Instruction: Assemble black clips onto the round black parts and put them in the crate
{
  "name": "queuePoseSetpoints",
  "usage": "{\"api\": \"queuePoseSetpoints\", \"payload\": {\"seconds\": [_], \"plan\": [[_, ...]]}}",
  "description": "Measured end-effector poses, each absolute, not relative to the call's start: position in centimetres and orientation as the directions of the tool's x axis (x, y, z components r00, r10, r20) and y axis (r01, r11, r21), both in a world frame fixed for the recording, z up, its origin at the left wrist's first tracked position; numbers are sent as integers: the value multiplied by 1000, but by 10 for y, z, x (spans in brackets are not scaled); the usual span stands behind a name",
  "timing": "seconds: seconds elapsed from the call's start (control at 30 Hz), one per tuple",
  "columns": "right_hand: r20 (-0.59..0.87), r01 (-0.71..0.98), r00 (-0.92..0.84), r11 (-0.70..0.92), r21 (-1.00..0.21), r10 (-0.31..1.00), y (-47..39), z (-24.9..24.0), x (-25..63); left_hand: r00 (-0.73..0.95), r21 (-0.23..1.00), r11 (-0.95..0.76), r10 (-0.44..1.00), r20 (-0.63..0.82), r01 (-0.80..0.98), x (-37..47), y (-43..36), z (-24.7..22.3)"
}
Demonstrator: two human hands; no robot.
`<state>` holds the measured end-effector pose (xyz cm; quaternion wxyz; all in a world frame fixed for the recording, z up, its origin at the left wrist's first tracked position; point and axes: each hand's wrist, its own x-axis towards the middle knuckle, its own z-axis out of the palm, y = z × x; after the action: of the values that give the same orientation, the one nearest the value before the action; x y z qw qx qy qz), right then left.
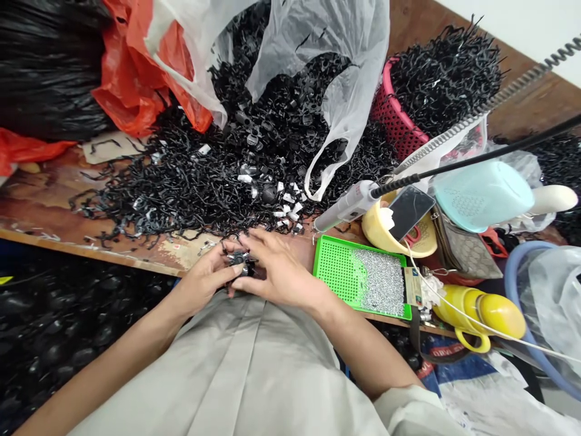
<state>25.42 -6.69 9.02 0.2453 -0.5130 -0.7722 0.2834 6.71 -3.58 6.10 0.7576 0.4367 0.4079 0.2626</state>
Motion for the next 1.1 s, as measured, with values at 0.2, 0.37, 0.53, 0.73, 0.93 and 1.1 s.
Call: {"api": "queuePoseSetpoints", "payload": {"seconds": [0.2,0.37,0.53,0.73,0.93,1.1], "plan": [[272,555,-94,277,-785,958,-73,81,247,518,808,574,735,-436,-135,63,-34,64],[379,591,-136,382,-710,915,-81,73,244,529,734,645,708,-469,-213,64,-31,67],[374,608,-37,318,-727,927,-82,66,248,544,720,663,688,-480,-203,66,-32,64],[225,458,54,177,-871,973,-80,64,246,508,833,544,748,-428,-100,66,-38,61],[143,383,15,126,-915,990,-83,76,244,478,995,42,875,-78,86,67,-47,50],[282,371,-129,310,-876,951,-91,90,252,494,985,-128,868,53,119,60,-49,48]]}}
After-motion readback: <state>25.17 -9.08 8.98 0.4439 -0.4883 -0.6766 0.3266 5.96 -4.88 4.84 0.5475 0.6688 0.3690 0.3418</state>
